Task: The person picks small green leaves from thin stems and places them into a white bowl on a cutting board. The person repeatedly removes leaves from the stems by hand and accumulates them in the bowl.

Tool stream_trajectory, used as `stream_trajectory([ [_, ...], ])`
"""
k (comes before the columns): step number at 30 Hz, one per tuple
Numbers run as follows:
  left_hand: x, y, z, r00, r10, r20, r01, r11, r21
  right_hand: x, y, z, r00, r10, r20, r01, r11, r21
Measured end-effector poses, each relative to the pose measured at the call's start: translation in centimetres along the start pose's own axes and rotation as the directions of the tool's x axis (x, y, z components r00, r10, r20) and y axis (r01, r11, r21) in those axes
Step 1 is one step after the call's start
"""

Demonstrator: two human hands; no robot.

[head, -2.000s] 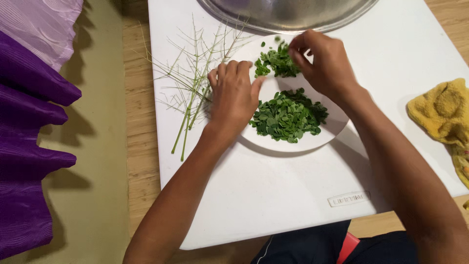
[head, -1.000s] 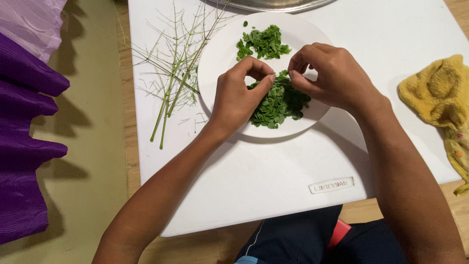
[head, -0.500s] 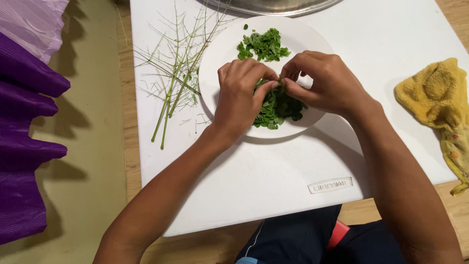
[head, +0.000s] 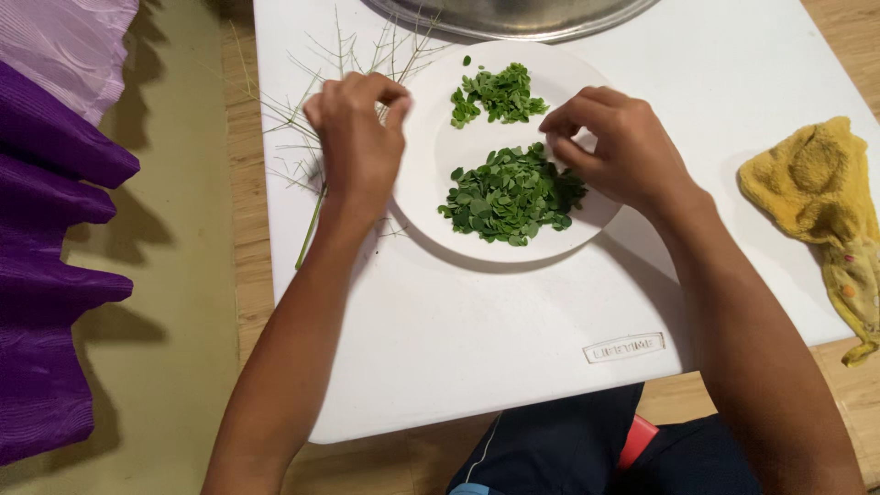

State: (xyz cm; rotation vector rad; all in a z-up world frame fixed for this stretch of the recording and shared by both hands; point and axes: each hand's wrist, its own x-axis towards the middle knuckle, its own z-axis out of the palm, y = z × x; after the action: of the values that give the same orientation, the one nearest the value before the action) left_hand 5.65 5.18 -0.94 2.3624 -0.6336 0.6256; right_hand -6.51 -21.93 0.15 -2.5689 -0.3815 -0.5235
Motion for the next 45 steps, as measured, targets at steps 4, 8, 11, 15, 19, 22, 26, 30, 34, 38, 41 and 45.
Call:
stream_trajectory([
  [4, -0.1, -1.4, -0.2, 0.997, -0.067, 0.027, 0.064, 0.995, 0.074, 1.0, 0.6, 1.5, 0.99, 0.128, -0.055, -0.131, 0.99, -0.056],
  [8, 0.2, -1.6, 0.9, 0.994, -0.092, 0.064, 0.084, 0.989, 0.122, 2.3, 1.0, 2.3, 0.98, 0.195, -0.043, -0.199, 0.965, -0.172],
  [11, 0.1, -1.4, 1.5, 0.993, -0.079, 0.082, 0.071, 0.992, 0.105, 3.0, 1.1, 2.8, 0.971, 0.235, -0.041, -0.239, 0.96, -0.144],
  [15, -0.5, -0.9, 1.3, 0.995, -0.014, 0.096, 0.01, 0.999, 0.047, 3.6, 1.4, 3.5, 0.976, 0.216, -0.039, -0.219, 0.95, -0.223],
  [19, -0.7, -0.2, 1.0, 0.994, -0.006, 0.108, 0.003, 1.0, 0.027, 3.3, 2.1, 3.6, 0.978, 0.189, -0.092, -0.2, 0.972, -0.126],
  [22, -0.5, 0.2, 1.0, 0.992, 0.0, 0.129, -0.004, 0.999, 0.037, 3.0, 2.3, 3.3, 0.977, 0.188, -0.099, -0.193, 0.98, -0.044],
  [26, -0.4, 1.1, 1.3, 0.984, 0.01, 0.176, 0.0, 0.998, -0.057, 2.2, 1.7, 2.3, 0.992, 0.1, -0.083, -0.098, 0.995, 0.025],
  [30, -0.9, 2.9, 1.4, 0.956, 0.117, 0.268, -0.042, 0.962, -0.27, 1.1, 0.1, 0.6, 1.0, 0.005, -0.015, -0.002, 0.988, 0.152],
  [34, -1.5, 4.9, 1.1, 0.917, 0.216, 0.335, -0.05, 0.897, -0.44, 1.1, -1.7, -0.1, 0.999, 0.011, 0.036, -0.02, 0.965, 0.262],
  [38, -2.3, 6.0, 0.8, 0.903, 0.295, 0.314, -0.062, 0.81, -0.583, 1.4, -2.4, -0.2, 0.995, 0.056, 0.078, -0.076, 0.959, 0.273],
  [41, -2.5, 6.3, 0.9, 0.937, 0.254, 0.241, -0.041, 0.763, -0.645, 1.2, -2.4, -0.4, 0.999, 0.02, 0.05, -0.034, 0.954, 0.297],
  [45, -2.4, 6.1, 1.3, 0.934, 0.187, 0.306, 0.043, 0.79, -0.612, 1.1, -2.3, -0.6, 0.998, 0.022, 0.058, -0.039, 0.95, 0.311],
])
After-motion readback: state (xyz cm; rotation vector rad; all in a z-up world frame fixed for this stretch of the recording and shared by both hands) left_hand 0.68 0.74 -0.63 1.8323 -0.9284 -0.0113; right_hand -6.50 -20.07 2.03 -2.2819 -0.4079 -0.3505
